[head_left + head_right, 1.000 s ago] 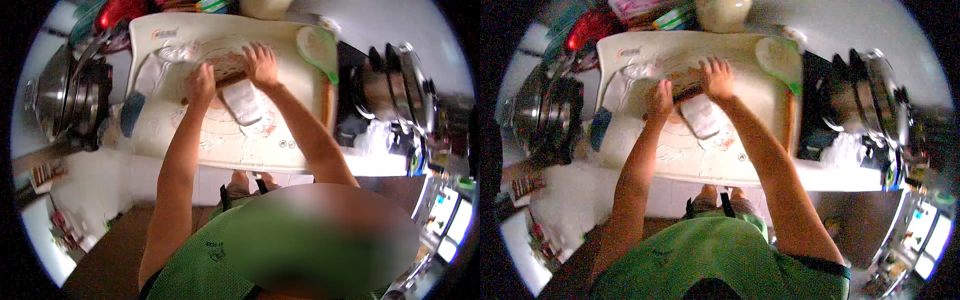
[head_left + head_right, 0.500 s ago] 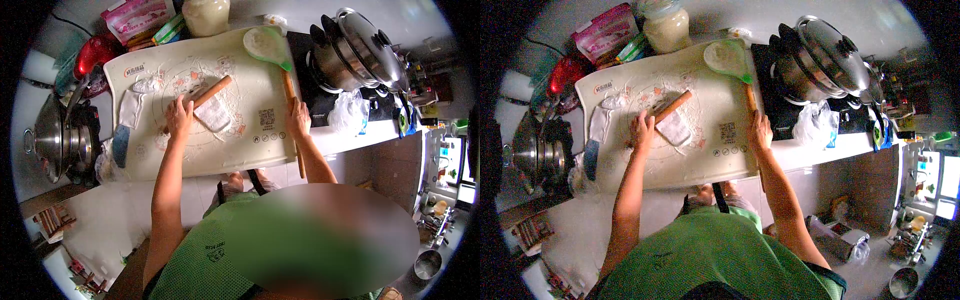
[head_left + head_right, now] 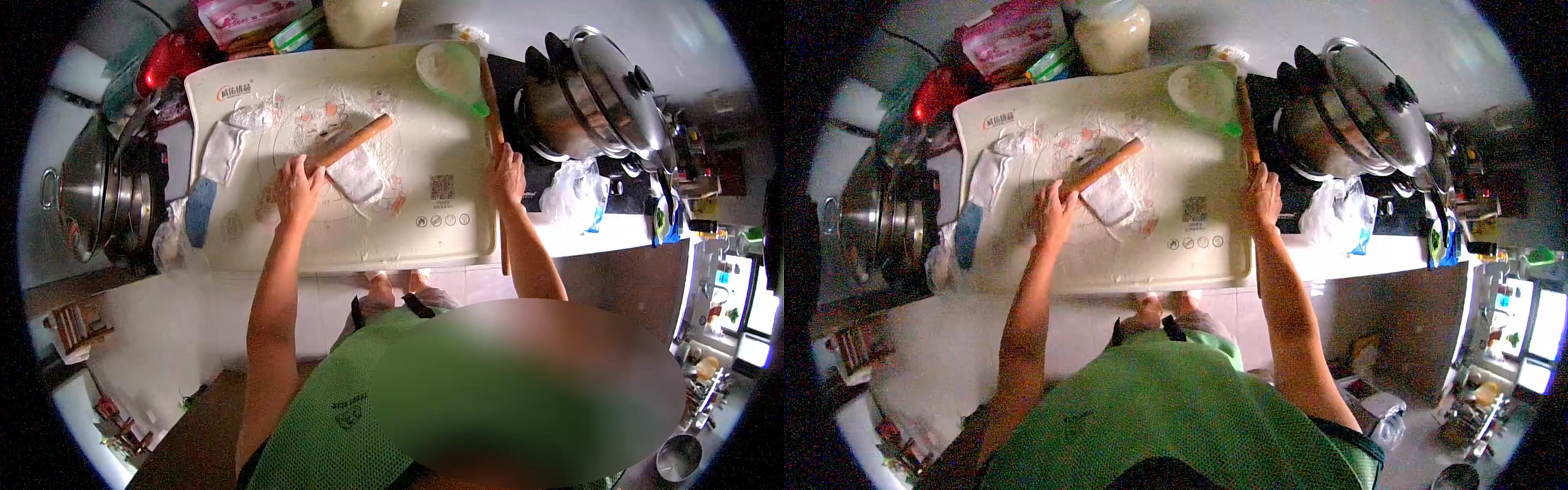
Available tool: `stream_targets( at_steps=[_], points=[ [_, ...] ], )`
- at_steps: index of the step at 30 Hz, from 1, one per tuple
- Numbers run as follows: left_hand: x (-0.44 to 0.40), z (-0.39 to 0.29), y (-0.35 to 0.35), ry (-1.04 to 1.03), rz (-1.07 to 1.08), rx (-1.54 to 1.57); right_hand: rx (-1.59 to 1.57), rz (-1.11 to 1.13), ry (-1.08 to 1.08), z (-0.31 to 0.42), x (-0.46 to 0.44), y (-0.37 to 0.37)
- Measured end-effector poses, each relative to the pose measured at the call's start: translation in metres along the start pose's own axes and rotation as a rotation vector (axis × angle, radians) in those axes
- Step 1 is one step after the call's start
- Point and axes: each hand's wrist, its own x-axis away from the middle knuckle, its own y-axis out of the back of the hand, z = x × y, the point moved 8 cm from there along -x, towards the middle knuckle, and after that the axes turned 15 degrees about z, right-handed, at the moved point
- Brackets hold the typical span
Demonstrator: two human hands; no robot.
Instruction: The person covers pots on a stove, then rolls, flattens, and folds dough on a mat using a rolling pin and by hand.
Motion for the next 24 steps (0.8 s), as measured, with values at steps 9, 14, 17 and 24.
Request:
stream_targets(
  at_steps=[9, 14, 17, 24],
  points=[
    [0.002, -0.001, -0.009, -0.03, 0.024, 0.018, -0.085, 0.009, -0.103, 0.001, -0.021, 0.001],
    [0.007, -0.005, -0.009, -0.093, -0.065, -0.106, 0.003, 0.023, -0.049, -0.003, -0.041, -0.018],
    [0.011, -0.006, -0.01, -0.066, -0.061, -0.088, 0.03, 0.005, -0.062, 0.016, -0.031, 0.002],
    [-0.017, 0.024, -0.008, 0.174, 0.049, 0.129, 0.024, -0.407, 0.721, 0.172, -0.012, 0.043]
  ],
)
